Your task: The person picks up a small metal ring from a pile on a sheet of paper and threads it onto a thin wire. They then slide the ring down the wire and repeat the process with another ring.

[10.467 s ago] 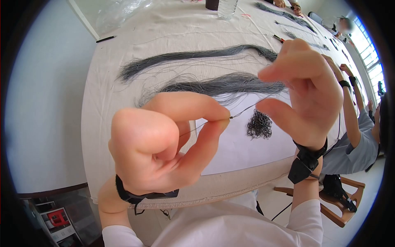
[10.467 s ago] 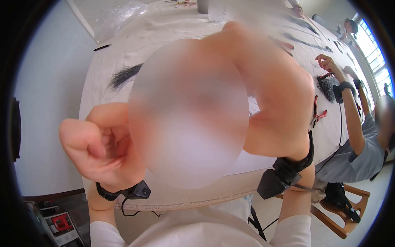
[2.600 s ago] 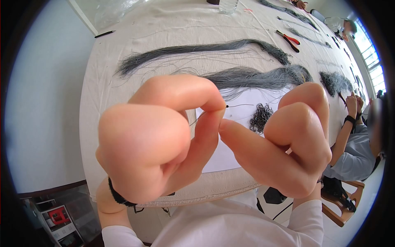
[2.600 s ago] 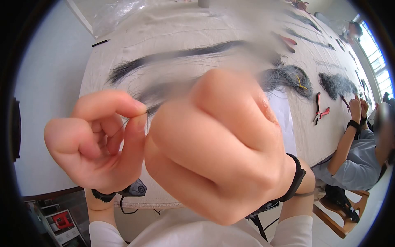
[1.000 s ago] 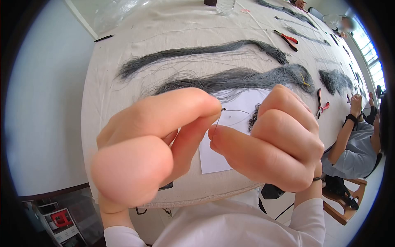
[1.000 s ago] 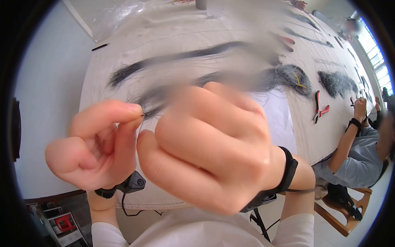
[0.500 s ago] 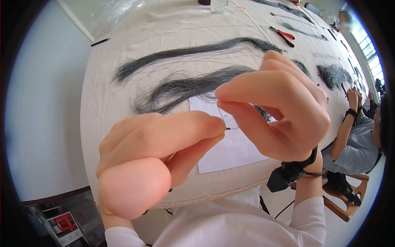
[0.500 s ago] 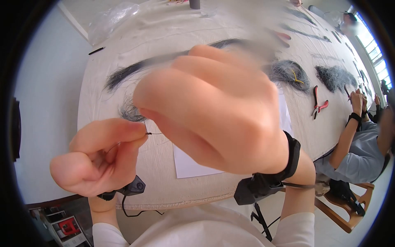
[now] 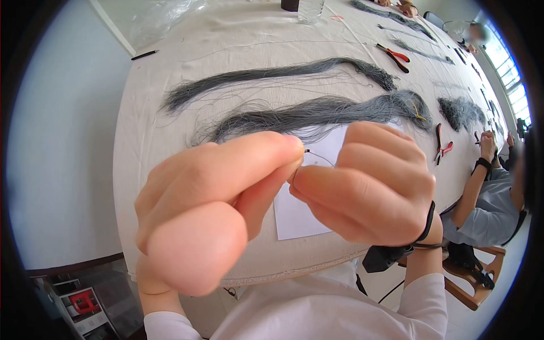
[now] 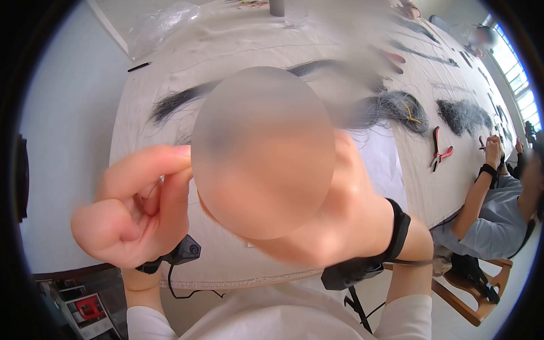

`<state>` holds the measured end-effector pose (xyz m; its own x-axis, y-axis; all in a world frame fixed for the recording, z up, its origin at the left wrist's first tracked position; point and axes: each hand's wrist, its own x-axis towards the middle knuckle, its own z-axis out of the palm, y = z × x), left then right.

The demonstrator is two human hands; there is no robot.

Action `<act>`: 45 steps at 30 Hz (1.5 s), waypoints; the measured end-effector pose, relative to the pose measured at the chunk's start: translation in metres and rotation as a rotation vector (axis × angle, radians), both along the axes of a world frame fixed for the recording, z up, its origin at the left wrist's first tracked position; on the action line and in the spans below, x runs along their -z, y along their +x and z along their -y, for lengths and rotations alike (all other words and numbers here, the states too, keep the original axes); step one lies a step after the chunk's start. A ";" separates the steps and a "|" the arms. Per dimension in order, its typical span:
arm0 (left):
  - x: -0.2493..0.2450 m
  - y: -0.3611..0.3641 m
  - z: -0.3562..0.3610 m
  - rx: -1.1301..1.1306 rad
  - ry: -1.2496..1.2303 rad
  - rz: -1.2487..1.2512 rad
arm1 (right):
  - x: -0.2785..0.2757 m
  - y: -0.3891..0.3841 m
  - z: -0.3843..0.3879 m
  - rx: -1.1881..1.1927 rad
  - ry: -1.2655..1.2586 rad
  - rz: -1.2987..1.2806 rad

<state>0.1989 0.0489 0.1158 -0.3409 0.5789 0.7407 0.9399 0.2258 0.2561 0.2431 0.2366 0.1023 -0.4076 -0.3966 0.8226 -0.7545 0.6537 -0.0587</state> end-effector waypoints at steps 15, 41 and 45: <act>-0.004 0.011 0.003 0.067 0.003 0.078 | -0.036 0.011 -0.005 0.238 0.033 0.071; -0.023 0.011 0.007 0.016 -0.193 0.050 | -0.021 0.014 0.002 0.147 -0.103 -0.123; -0.010 0.009 0.002 0.054 -0.053 0.019 | -0.022 0.006 -0.008 0.045 -0.148 0.047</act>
<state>0.2079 0.0469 0.1258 -0.3222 0.6348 0.7023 0.9460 0.1889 0.2633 0.2490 0.2444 0.1247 -0.4618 -0.2533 0.8501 -0.7190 0.6681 -0.1915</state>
